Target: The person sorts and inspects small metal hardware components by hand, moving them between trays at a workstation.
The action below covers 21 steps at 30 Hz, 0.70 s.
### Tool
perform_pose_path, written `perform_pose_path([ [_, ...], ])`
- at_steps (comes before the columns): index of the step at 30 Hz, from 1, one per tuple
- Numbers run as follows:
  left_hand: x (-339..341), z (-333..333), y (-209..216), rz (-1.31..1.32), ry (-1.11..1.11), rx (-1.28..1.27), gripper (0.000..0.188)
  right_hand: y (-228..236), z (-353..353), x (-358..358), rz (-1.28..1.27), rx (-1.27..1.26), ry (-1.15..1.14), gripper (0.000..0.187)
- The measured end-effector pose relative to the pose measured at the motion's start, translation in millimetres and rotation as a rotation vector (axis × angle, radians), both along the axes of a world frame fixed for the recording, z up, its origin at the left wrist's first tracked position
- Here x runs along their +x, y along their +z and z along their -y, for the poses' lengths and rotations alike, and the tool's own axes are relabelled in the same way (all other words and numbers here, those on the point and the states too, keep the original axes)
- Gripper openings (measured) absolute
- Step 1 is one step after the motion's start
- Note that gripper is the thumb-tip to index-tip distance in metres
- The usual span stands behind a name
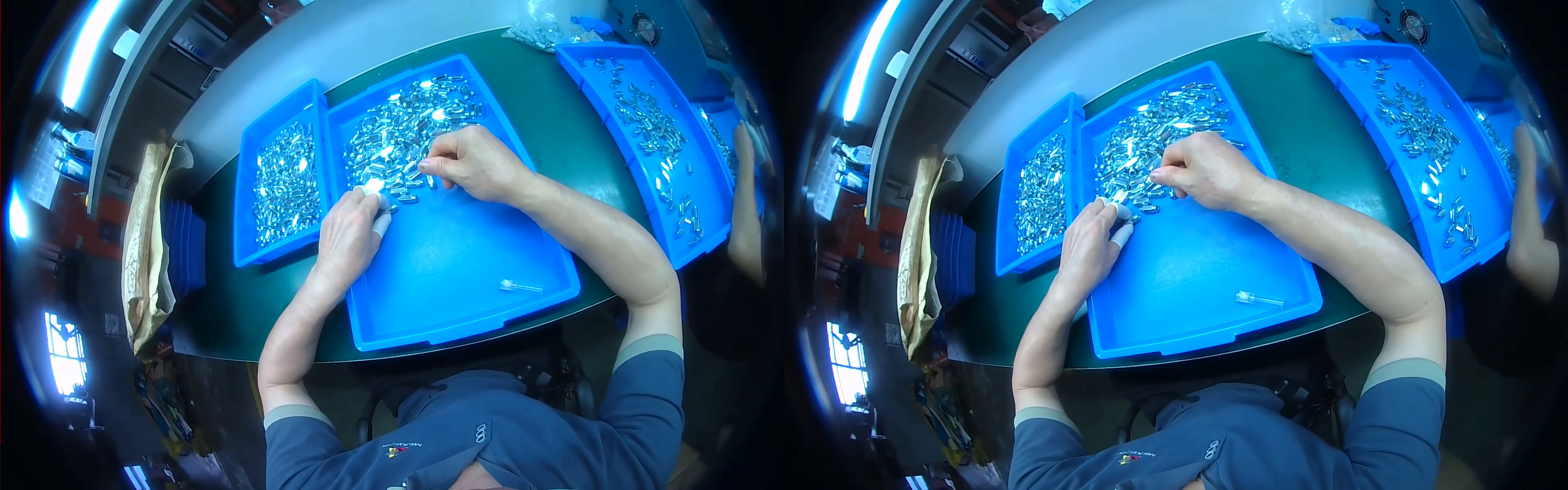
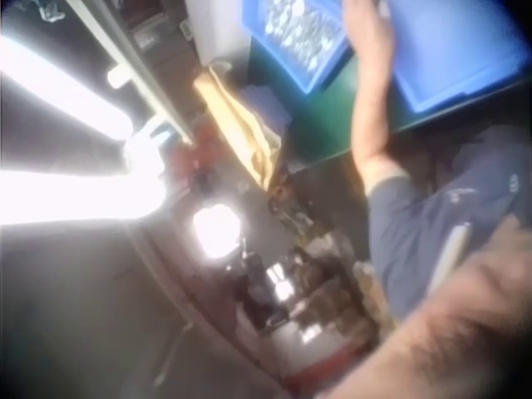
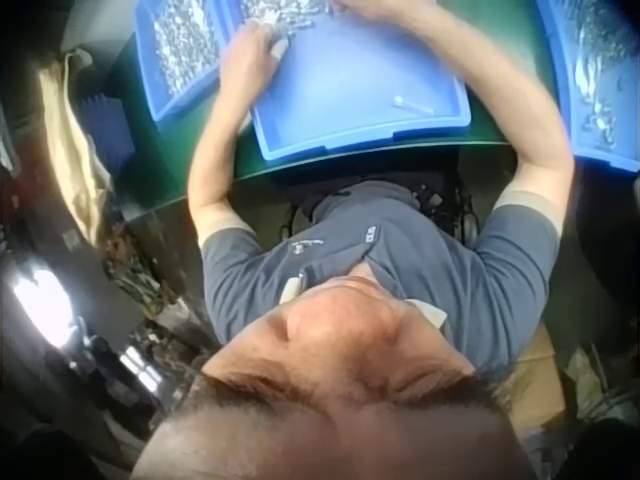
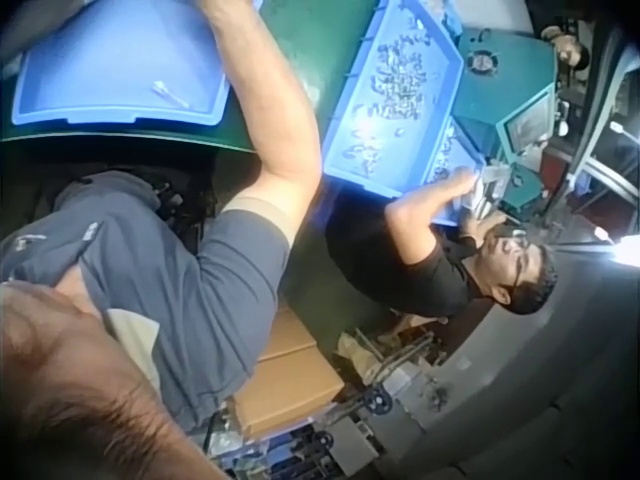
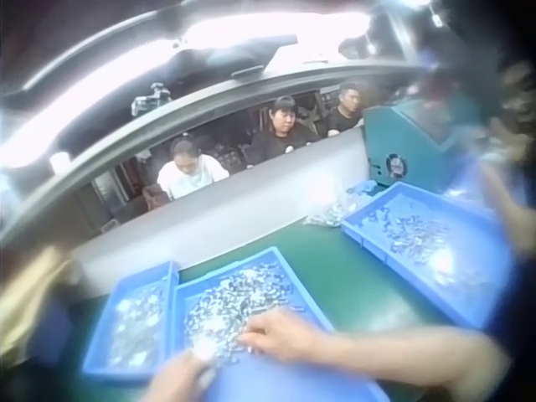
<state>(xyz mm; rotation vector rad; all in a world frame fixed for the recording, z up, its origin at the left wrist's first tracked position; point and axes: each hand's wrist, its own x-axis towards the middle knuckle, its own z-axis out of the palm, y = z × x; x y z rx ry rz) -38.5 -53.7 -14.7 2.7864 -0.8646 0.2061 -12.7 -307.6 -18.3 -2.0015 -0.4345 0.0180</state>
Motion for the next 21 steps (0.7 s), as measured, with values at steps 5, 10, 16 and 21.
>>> perform_pose_path([
  [5,3.8,-0.4,-8.0,-0.08,0.057,-0.222,0.019,0.8,-2.4,-0.3,-0.003,-0.061,0.064,0.027],
  [10,-3.0,17.5,1.4,-0.222,0.052,-0.457,0.015,-2.2,-3.2,-2.2,0.002,-0.025,0.1,0.026],
  [16,-4.5,17.2,-1.1,-0.203,0.02,-0.525,0.016,2.2,-3.9,-4.7,0.023,-0.031,0.103,0.028],
  [21,-7.4,20.3,-3.6,-0.126,-0.019,-0.529,0.017,6.7,-6.3,-11.3,0.099,-0.1,0.066,0.031],
])
